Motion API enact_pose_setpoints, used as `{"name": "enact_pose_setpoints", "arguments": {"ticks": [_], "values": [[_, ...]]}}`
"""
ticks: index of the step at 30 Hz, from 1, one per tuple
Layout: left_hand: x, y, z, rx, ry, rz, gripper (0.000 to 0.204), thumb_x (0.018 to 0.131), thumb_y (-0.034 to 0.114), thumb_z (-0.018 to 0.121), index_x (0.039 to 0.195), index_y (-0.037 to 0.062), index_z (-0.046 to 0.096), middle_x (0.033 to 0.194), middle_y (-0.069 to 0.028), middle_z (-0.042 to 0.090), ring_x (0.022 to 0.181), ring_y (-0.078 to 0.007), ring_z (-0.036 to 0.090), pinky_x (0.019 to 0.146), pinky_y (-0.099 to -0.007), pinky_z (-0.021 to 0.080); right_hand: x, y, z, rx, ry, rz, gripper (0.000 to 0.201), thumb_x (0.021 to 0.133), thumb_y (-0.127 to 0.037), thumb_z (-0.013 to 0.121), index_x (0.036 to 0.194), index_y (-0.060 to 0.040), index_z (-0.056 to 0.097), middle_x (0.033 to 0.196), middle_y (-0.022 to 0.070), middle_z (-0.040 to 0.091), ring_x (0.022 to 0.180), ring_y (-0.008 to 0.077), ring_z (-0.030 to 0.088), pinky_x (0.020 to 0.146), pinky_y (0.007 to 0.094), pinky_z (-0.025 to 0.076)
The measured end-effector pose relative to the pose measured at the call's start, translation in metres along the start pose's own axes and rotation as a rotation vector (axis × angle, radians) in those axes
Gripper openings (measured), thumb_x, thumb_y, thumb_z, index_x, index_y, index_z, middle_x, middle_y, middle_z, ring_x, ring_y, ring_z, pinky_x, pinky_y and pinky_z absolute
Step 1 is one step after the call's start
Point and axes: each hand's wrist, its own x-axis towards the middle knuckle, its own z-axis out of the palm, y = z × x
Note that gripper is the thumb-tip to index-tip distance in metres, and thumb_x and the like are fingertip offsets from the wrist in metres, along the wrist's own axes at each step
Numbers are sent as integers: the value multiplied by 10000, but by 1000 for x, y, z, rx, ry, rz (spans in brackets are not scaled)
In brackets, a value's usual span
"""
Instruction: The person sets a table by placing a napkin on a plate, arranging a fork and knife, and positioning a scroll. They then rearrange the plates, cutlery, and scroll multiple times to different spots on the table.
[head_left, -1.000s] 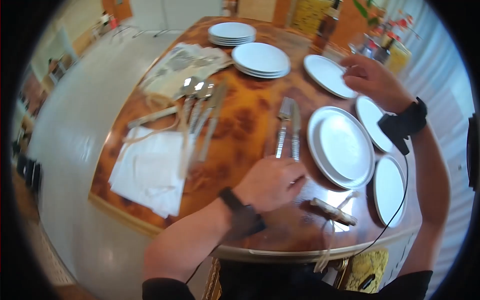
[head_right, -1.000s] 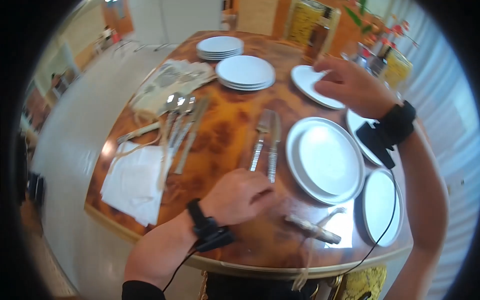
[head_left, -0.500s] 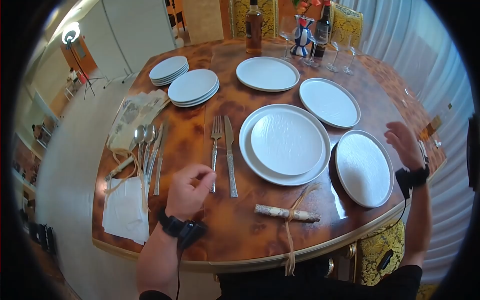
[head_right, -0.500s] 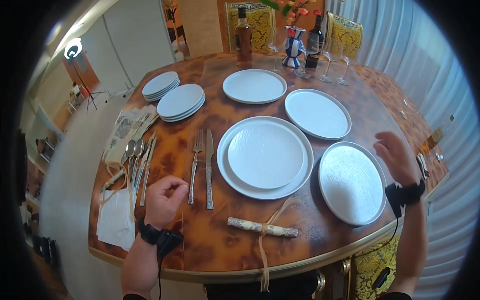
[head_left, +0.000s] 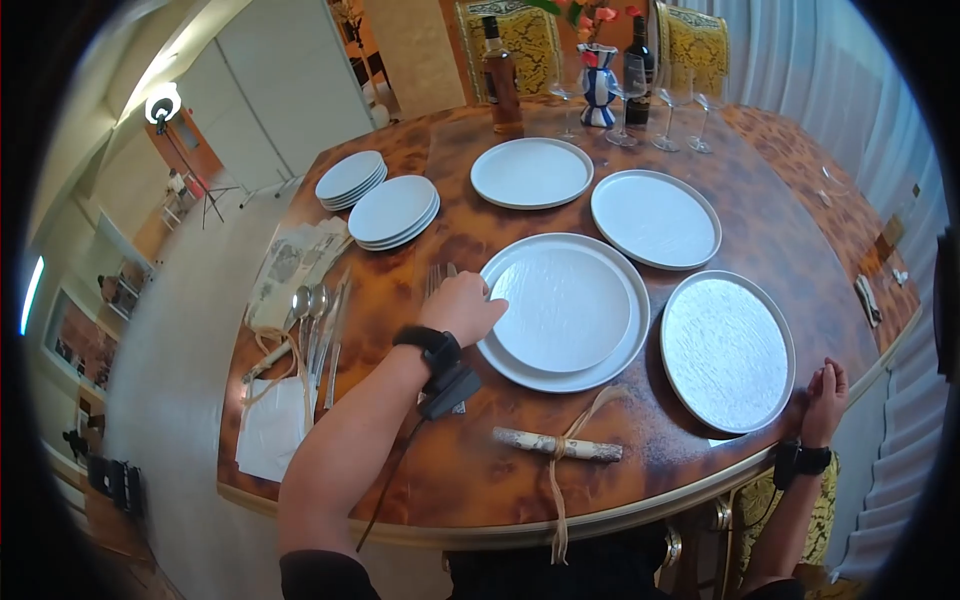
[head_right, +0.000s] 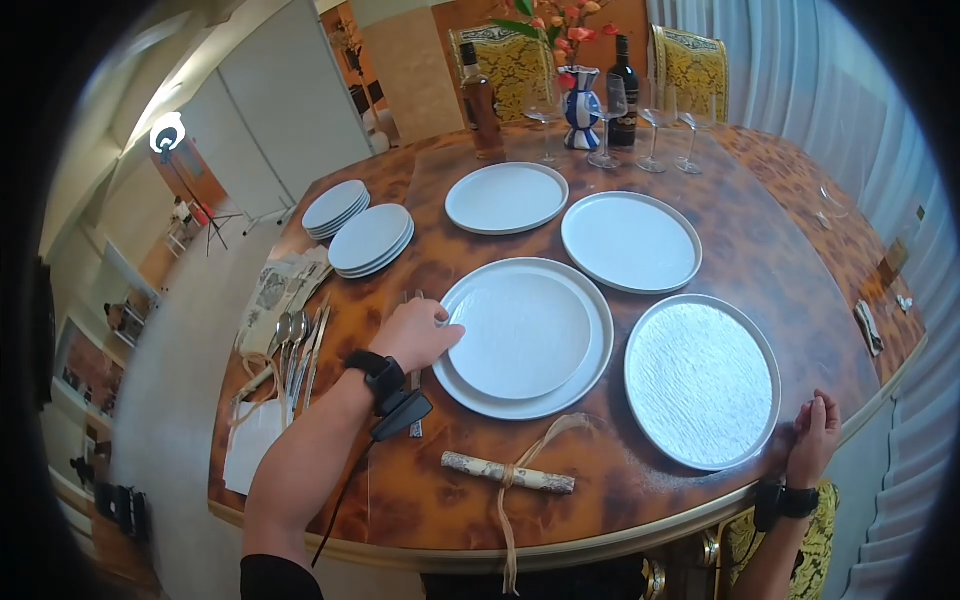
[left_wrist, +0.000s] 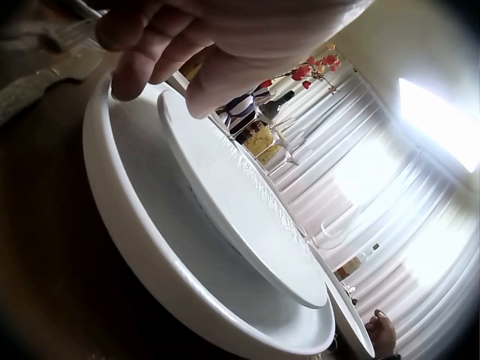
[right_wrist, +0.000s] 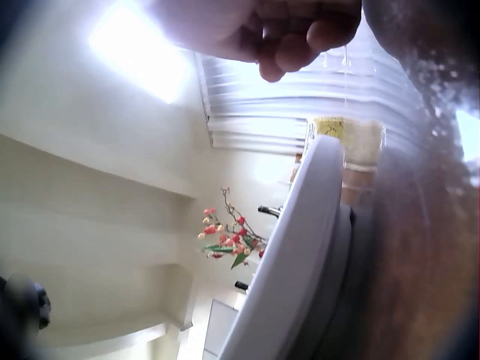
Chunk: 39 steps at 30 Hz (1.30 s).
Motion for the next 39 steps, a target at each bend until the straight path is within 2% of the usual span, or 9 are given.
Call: {"name": "enact_pose_setpoints", "arguments": {"ticks": [9, 13, 16, 19, 22, 26, 28, 32, 39], "values": [[27, -1, -1, -109, -135, -70, 307, 652, 222, 669, 744, -70, 639, 635, -166, 618, 565, -221, 605, 552, -328, 475, -2, 3, -2, -56, -3, 2, 127, 894, -141, 486, 962, -48, 541, 678, -35, 464, 570, 16, 399, 483, 144, 330], [28, 4, -2, -308, -311, -123, 273, 672, 182, 676, 764, -72, 641, 579, -99, 593, 483, -154, 552, 456, -293, 441, -3, 8, -6, -72, 10, -23, 133, 902, -143, 476, 960, -38, 532, 672, -39, 434, 559, 13, 378, 489, 141, 309], [30, 6, -3, -523, -520, -178, 179, 758, 170, 628, 686, 11, 586, 484, -1, 479, 381, -69, 413, 352, -224, 304, -2, 11, -7, -54, -9, -52, 134, 908, -137, 462, 968, -35, 525, 661, -41, 405, 554, 15, 353, 488, 146, 287], [34, 3, -16, -652, -507, -197, 164, 776, 178, 606, 756, 15, 606, 519, -2, 500, 412, -68, 433, 362, -211, 320, 0, 14, -14, -49, -49, -63, 161, 904, -137, 457, 995, -17, 514, 681, -38, 439, 578, 22, 389, 505, 157, 314], [44, -22, -44, -842, -336, -180, 174, 812, 188, 581, 817, 15, 592, 558, -2, 512, 428, -67, 446, 366, -189, 334, -1, 17, -11, -81, 10, -88, 124, 910, -133, 458, 961, -44, 529, 654, -57, 377, 551, -2, 325, 487, 140, 262], [64, -81, -92, -986, 166, -86, 179, 830, 186, 562, 803, 10, 578, 593, -18, 525, 479, -74, 478, 403, -184, 363, -1, 17, -8, -73, 40, -76, 108, 907, -125, 459, 946, -49, 525, 636, -60, 363, 539, -1, 316, 474, 145, 257], [85, -124, -100, -1172, 286, -205, 111, 834, 138, 566, 792, 38, 547, 571, -12, 514, 436, -74, 472, 360, -181, 370, -1, 20, -11, -51, 49, -77, 106, 906, -122, 459, 947, -51, 525, 627, -58, 361, 531, 2, 313, 468, 147, 256], [113, -193, -91, -1000, 409, -343, 162, 828, 159, 514, 864, 7, 556, 616, -47, 530, 527, -134, 505, 456, -235, 396, -2, 17, -5, -62, 43, -81, 103, 906, -121, 457, 946, -53, 524, 614, -56, 358, 516, 7, 308, 456, 152, 255], [126, -230, -68, -934, 456, -459, 105, 842, 123, 521, 857, 20, 529, 636, -64, 529, 502, -135, 493, 406, -234, 395, 0, 23, -10, -95, 34, -61, 97, 903, -114, 458, 944, -56, 524, 610, -59, 358, 508, 5, 306, 443, 150, 245]]}}
